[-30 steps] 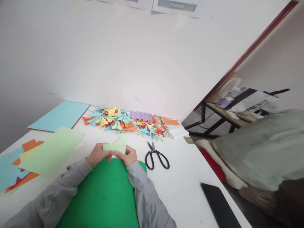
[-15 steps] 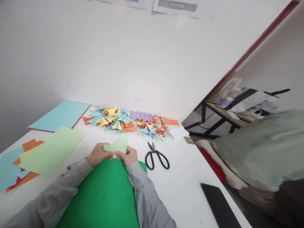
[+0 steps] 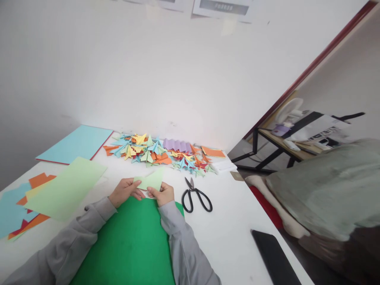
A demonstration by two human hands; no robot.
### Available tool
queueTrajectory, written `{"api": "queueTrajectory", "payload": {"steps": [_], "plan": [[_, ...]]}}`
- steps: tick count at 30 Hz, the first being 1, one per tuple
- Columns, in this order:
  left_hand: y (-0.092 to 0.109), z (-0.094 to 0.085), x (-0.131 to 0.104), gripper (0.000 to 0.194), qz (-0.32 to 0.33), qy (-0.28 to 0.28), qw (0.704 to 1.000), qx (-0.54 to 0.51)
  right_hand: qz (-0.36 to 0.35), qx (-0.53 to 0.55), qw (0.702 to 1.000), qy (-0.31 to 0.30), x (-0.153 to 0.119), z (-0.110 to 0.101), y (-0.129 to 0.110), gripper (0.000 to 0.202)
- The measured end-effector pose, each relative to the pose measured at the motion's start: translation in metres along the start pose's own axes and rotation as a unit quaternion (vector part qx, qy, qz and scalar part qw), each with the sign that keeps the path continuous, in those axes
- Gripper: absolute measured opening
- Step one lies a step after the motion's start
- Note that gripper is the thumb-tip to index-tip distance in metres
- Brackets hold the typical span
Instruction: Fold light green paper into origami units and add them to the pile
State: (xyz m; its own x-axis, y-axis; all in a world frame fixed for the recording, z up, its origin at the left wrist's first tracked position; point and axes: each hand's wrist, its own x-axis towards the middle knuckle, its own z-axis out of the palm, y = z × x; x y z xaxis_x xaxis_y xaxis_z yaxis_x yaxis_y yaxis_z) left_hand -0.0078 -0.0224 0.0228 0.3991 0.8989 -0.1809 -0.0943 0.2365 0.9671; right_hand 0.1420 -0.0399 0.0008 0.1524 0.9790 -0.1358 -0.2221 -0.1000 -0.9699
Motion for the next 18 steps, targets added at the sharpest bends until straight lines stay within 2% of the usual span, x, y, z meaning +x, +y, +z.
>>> {"api": "queueTrajectory", "payload": {"steps": [7,13,18], "plan": [[0.003,-0.0014,-0.0023,0.034,0.046,0.019,0.998,0.036,-0.01,-0.009,1.0,0.014,0.0001,-0.0027,-0.0032,0.028],[0.0072,0.0,-0.0049,0.028,-0.017,0.031,0.999,0.038,-0.046,-0.009,0.999,-0.014,0.0018,-0.0047,-0.0021,0.025],[0.0094,0.0,-0.0053,0.027,-0.028,0.036,0.999,0.024,-0.078,-0.021,0.996,-0.032,0.0029,-0.0062,-0.0028,0.019]]}}
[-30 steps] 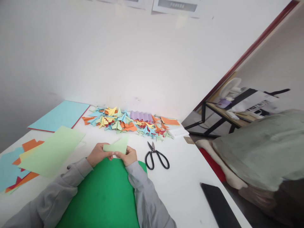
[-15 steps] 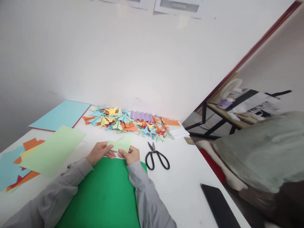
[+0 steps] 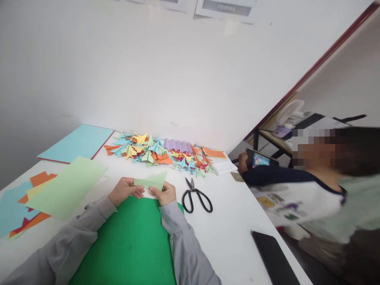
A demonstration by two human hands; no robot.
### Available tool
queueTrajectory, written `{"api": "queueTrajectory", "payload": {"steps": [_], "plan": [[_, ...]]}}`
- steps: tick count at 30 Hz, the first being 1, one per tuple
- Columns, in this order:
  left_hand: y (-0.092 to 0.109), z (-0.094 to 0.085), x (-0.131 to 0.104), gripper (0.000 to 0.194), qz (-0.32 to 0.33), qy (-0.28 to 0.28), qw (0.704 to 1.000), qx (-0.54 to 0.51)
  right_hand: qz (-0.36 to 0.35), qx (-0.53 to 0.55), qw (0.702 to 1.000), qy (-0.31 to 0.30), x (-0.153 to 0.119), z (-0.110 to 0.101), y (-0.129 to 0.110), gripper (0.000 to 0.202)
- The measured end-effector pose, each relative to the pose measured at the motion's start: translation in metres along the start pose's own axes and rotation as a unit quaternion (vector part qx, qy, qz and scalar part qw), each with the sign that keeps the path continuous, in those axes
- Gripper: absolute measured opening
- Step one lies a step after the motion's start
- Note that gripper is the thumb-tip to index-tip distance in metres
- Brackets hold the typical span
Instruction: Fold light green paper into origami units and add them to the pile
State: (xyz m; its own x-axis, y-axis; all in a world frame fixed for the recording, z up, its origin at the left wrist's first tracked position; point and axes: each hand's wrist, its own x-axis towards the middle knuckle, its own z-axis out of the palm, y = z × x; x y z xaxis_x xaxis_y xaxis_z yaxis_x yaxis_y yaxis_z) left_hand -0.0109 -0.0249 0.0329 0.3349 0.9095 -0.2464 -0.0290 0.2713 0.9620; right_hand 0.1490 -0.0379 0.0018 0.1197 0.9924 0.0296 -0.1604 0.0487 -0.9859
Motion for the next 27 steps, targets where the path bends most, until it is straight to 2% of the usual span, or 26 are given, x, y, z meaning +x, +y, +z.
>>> {"api": "queueTrajectory", "payload": {"steps": [6,17,24,27], "plan": [[-0.0016,-0.0006,0.0003,0.029,0.009,0.032,0.999,0.012,-0.006,-0.014,1.0,0.007,0.0023,-0.0014,0.0008,0.021],[-0.0024,-0.0055,0.0025,0.036,-0.003,-0.023,1.0,0.007,0.007,-0.003,1.0,0.017,0.0024,-0.0024,-0.0025,0.022],[-0.0073,-0.0079,0.0051,0.049,0.018,0.006,0.999,-0.047,0.006,0.022,0.998,0.057,0.0055,-0.0077,0.0005,0.025],[-0.0084,-0.0072,0.0055,0.043,0.039,0.005,0.998,-0.042,0.008,0.031,0.997,0.065,0.0069,-0.0095,0.0024,0.029]]}}
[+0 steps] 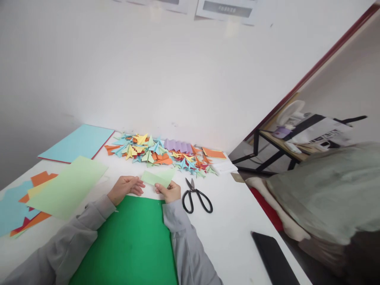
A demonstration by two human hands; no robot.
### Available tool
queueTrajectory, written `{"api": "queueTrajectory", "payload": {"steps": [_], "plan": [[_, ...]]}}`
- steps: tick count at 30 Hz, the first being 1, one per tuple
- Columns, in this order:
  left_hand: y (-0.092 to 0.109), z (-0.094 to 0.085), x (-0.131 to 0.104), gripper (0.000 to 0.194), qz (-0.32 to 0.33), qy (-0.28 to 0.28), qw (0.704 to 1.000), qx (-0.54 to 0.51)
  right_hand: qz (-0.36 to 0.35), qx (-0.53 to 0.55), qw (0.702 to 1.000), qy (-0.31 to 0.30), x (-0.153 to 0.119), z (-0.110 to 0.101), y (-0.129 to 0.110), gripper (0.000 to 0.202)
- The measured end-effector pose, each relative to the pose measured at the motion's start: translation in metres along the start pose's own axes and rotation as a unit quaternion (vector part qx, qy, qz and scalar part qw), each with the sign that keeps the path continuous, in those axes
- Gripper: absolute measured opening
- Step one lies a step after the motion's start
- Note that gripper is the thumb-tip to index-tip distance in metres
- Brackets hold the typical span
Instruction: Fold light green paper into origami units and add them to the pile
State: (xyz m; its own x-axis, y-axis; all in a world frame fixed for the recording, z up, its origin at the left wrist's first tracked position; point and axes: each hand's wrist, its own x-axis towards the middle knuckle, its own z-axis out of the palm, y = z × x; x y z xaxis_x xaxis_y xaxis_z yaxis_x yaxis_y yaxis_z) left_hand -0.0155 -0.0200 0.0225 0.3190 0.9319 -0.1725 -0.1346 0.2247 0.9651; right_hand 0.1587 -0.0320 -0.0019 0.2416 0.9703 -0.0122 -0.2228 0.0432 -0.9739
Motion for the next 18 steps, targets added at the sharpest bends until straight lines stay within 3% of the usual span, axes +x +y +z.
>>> {"api": "queueTrajectory", "payload": {"steps": [8,13,18], "plan": [[0.0017,0.0035,-0.0014,0.023,0.06,0.003,0.998,0.019,-0.008,-0.007,0.999,-0.042,-0.0029,0.0015,-0.0005,0.024],[0.0038,-0.0004,-0.0018,0.016,0.086,0.014,0.996,0.026,-0.076,-0.018,0.991,-0.104,-0.003,-0.0009,-0.0056,0.022],[0.0068,-0.0011,-0.004,0.012,0.099,0.026,0.994,0.043,-0.117,0.003,0.988,-0.104,-0.0027,-0.0002,-0.0042,0.02]]}}
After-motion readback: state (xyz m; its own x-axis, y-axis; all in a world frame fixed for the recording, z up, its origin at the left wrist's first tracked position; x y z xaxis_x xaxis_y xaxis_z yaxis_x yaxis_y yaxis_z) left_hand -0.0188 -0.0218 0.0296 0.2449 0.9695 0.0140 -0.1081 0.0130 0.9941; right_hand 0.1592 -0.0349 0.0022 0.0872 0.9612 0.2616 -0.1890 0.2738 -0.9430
